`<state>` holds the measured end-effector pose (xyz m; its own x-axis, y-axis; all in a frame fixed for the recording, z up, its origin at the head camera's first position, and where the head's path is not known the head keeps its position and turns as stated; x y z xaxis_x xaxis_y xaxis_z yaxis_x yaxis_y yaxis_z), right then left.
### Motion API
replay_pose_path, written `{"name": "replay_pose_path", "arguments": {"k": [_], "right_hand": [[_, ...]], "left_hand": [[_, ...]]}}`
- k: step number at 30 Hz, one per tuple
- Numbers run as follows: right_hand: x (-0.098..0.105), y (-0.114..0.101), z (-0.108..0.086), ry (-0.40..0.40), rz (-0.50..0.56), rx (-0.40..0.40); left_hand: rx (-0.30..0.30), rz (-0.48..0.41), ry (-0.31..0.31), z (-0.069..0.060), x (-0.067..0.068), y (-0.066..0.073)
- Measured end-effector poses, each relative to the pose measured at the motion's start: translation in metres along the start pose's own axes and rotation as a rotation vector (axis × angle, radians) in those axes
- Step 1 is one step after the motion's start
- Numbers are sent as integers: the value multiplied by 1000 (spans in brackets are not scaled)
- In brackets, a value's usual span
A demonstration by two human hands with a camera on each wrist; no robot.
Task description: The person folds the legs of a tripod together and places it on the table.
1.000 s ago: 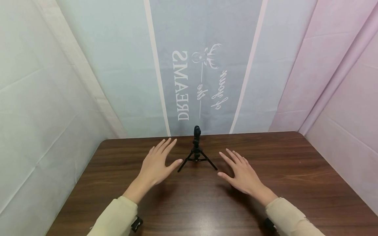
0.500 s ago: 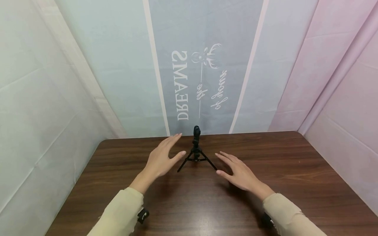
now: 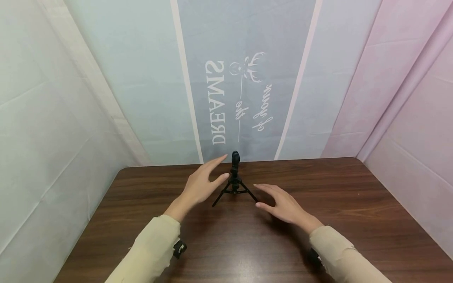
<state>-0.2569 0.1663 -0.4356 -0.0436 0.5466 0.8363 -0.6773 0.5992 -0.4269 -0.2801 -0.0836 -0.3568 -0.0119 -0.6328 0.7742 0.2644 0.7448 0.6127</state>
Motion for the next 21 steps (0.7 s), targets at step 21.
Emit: {"name": "replay_pose_path", "arguments": {"k": [21], "right_hand": [[-8,16,22,-128,260,-25]], "left_hand": [[34,-373,-79,31,-11,14]]}}
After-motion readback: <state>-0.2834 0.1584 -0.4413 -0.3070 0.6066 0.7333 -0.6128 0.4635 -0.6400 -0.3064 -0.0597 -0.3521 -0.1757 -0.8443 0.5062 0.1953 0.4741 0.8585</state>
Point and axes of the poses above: each hand's wrist, its own z-axis towards the middle knuckle, its own x-axis out of the back of the hand, y = z × x, the point moved 6 cm from there along z, towards the middle knuckle, and after that the axes turned 11 degrees about x, right-handed, at the moved point
